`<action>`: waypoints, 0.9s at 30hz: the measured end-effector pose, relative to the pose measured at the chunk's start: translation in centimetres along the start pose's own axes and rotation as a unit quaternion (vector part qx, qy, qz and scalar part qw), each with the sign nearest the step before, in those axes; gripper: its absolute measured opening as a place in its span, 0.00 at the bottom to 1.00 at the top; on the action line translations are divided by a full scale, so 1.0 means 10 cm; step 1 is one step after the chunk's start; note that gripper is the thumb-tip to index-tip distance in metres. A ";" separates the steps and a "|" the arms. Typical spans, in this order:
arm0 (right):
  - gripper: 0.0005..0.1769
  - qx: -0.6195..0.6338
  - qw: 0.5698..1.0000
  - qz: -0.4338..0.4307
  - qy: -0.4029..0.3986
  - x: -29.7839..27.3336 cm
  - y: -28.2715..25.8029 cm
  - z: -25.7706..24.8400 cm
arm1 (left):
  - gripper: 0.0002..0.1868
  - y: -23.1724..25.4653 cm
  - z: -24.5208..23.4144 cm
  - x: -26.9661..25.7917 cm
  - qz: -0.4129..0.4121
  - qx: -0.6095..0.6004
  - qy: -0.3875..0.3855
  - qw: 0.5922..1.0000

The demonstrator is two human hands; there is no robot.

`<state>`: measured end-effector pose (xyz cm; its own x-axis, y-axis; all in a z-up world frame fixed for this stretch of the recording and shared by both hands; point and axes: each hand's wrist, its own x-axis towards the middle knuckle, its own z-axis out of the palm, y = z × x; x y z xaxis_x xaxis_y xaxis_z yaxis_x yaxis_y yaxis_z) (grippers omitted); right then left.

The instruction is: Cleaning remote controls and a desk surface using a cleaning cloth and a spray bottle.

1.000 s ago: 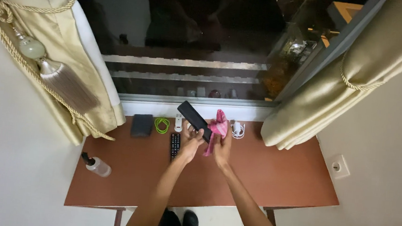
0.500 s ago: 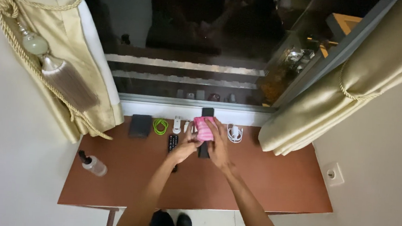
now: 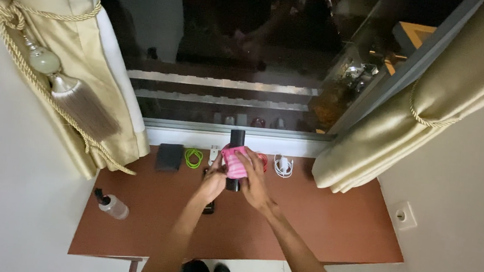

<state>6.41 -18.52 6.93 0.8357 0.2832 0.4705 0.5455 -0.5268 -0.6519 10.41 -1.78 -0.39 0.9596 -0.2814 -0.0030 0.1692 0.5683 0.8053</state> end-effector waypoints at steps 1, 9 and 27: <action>0.49 -0.002 1.000 0.001 0.000 0.05 0.03 -0.02 | 0.53 -0.03 -0.03 0.05 0.000 -0.001 -0.001 1.000; 0.45 -0.015 0.997 -0.005 0.076 0.29 0.00 -0.21 | 0.43 0.37 0.32 -0.30 -0.155 0.028 -0.017 0.987; 0.48 -0.043 0.994 -0.027 0.097 0.45 -0.06 -0.12 | 0.20 0.42 0.32 -0.10 -0.135 -0.021 -0.012 0.991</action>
